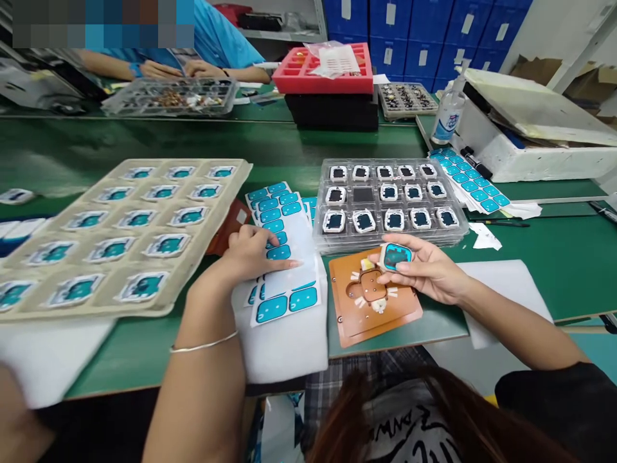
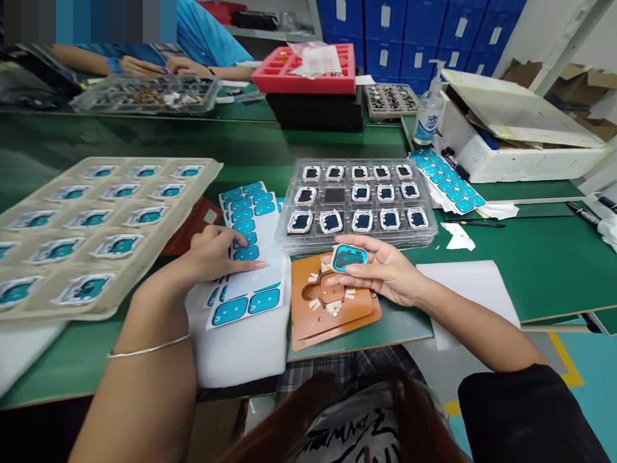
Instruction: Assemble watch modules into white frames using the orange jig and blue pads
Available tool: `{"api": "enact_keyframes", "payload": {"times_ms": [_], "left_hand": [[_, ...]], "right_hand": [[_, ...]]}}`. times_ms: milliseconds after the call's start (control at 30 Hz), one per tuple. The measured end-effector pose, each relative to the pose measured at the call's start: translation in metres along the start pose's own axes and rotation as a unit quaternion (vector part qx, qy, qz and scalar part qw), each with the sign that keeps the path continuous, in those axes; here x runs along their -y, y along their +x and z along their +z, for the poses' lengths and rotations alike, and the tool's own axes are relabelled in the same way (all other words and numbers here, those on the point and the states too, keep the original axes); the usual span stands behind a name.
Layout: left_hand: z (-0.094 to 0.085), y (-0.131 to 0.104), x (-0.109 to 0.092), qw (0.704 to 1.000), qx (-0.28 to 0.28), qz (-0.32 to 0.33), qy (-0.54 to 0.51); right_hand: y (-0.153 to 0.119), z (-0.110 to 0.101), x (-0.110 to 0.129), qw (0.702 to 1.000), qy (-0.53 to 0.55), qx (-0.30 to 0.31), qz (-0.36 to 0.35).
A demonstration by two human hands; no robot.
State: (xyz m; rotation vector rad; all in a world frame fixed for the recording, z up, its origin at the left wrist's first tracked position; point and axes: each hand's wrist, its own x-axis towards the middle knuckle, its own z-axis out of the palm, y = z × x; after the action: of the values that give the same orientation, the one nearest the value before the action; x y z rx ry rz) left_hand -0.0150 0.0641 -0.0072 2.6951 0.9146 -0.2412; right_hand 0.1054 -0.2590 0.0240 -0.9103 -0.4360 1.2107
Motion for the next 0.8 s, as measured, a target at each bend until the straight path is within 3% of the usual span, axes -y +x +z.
{"api": "enact_keyframes", "payload": {"times_ms": [300,367,433,500,533,567,633,700,733,800], "left_hand": [[-0.009,-0.016,-0.009,0.999,-0.023,0.044,-0.015],[-0.011,-0.025,-0.011,0.994,-0.061,0.080,-0.049],[-0.014,-0.036,-0.018,0.974,-0.129,0.160,-0.098],[-0.015,-0.048,-0.032,0.920,-0.219,0.286,-0.154],[-0.015,-0.054,-0.041,0.883,-0.256,0.353,-0.175],[-0.013,-0.059,-0.050,0.844,-0.283,0.414,-0.191],[-0.006,-0.066,-0.067,0.777,-0.299,0.514,-0.205],[0.003,-0.069,-0.079,0.740,-0.280,0.580,-0.195],[0.008,-0.070,-0.084,0.733,-0.266,0.599,-0.184],[0.015,-0.072,-0.089,0.741,-0.233,0.611,-0.156]], "right_hand": [[0.005,-0.014,0.018,0.988,-0.127,-0.008,-0.090],[0.013,-0.020,0.027,0.969,-0.210,-0.019,-0.127],[0.027,-0.024,0.037,0.933,-0.311,-0.043,-0.176],[0.046,-0.022,0.047,0.866,-0.432,-0.088,-0.235],[0.057,-0.019,0.051,0.815,-0.504,-0.115,-0.260],[0.069,-0.016,0.055,0.752,-0.584,-0.137,-0.272],[0.090,-0.007,0.060,0.597,-0.747,-0.154,-0.249],[0.106,0.000,0.063,0.474,-0.848,-0.140,-0.191],[0.112,0.001,0.063,0.441,-0.872,-0.130,-0.168],[0.120,0.002,0.063,0.424,-0.886,-0.112,-0.148]]}}
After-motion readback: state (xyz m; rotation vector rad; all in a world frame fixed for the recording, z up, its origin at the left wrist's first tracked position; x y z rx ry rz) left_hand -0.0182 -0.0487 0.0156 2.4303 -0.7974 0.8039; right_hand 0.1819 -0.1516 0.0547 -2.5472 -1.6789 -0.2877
